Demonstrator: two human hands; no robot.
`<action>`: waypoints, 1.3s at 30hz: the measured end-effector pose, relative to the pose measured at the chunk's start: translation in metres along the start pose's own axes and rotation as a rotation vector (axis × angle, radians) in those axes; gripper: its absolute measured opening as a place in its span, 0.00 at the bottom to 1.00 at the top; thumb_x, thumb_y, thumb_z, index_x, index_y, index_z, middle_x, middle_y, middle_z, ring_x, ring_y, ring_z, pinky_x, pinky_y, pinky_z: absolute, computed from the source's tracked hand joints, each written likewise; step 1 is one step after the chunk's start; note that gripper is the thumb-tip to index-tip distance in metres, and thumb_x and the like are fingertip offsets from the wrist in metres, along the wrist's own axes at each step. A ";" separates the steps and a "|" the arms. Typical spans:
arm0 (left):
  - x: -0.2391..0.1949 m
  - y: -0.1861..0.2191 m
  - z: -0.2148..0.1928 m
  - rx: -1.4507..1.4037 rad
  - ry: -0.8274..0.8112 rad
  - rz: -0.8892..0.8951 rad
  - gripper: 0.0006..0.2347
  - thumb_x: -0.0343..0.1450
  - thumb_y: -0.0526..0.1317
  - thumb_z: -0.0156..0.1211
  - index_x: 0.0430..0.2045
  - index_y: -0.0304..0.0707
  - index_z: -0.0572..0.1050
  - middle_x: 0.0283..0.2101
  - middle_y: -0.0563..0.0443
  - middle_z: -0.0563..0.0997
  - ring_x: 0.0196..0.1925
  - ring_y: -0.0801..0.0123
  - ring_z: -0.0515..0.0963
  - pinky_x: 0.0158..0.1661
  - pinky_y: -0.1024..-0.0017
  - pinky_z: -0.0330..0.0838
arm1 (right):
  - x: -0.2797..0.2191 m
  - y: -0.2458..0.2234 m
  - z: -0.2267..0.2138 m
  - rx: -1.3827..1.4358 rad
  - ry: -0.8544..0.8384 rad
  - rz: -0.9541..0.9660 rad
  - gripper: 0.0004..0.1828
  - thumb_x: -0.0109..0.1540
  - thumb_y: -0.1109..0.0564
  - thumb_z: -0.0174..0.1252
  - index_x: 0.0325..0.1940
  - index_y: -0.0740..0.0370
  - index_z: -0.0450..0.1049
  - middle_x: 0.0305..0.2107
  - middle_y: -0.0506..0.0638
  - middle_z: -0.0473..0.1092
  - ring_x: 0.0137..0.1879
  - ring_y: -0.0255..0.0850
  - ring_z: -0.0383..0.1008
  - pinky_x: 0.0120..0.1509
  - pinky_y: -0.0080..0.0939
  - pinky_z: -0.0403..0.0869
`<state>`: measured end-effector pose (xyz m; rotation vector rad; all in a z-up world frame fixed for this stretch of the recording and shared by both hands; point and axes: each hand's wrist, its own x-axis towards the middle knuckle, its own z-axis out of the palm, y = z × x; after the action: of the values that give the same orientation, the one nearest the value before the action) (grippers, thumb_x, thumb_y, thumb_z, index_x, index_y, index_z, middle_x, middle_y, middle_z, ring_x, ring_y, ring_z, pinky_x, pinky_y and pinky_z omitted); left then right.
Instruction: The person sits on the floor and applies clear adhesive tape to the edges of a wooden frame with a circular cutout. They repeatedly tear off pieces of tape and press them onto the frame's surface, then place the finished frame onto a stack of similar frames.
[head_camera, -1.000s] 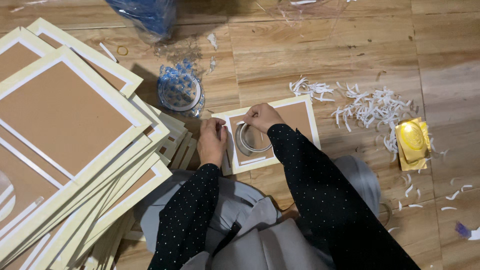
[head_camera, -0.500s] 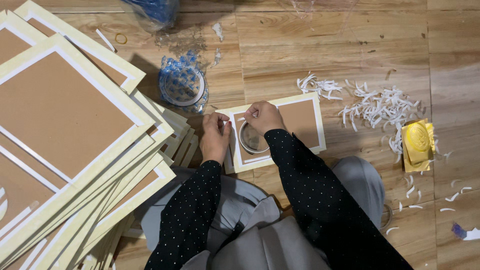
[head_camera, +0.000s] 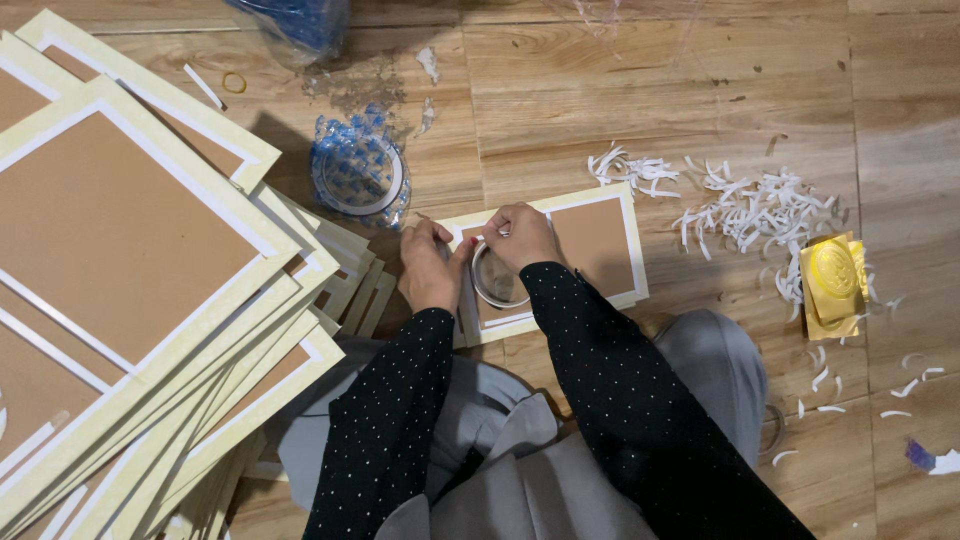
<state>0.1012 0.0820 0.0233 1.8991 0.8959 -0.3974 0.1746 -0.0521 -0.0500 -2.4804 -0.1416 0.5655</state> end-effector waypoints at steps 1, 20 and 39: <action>0.002 0.002 0.002 0.018 0.005 -0.030 0.10 0.62 0.47 0.60 0.27 0.50 0.65 0.39 0.59 0.65 0.47 0.62 0.72 0.47 0.61 0.67 | -0.003 -0.004 -0.003 -0.023 -0.006 -0.010 0.07 0.47 0.50 0.56 0.24 0.52 0.75 0.22 0.49 0.67 0.36 0.47 0.72 0.40 0.45 0.71; 0.056 -0.020 0.035 0.188 -0.022 -0.078 0.14 0.57 0.45 0.66 0.30 0.46 0.70 0.40 0.52 0.68 0.53 0.57 0.68 0.47 0.51 0.67 | -0.032 0.041 -0.053 0.396 -0.067 0.066 0.10 0.48 0.59 0.63 0.32 0.61 0.76 0.14 0.44 0.62 0.21 0.30 0.63 0.28 0.28 0.64; 0.060 -0.018 0.031 0.167 -0.034 -0.104 0.11 0.57 0.43 0.67 0.24 0.45 0.71 0.38 0.50 0.69 0.50 0.56 0.71 0.44 0.53 0.69 | -0.004 0.006 -0.057 -0.157 -0.075 0.195 0.12 0.45 0.47 0.59 0.30 0.48 0.78 0.20 0.45 0.71 0.36 0.44 0.73 0.40 0.43 0.72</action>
<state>0.1320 0.0851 -0.0393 1.9961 0.9665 -0.5810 0.1949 -0.0875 -0.0102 -2.6442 0.0284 0.7557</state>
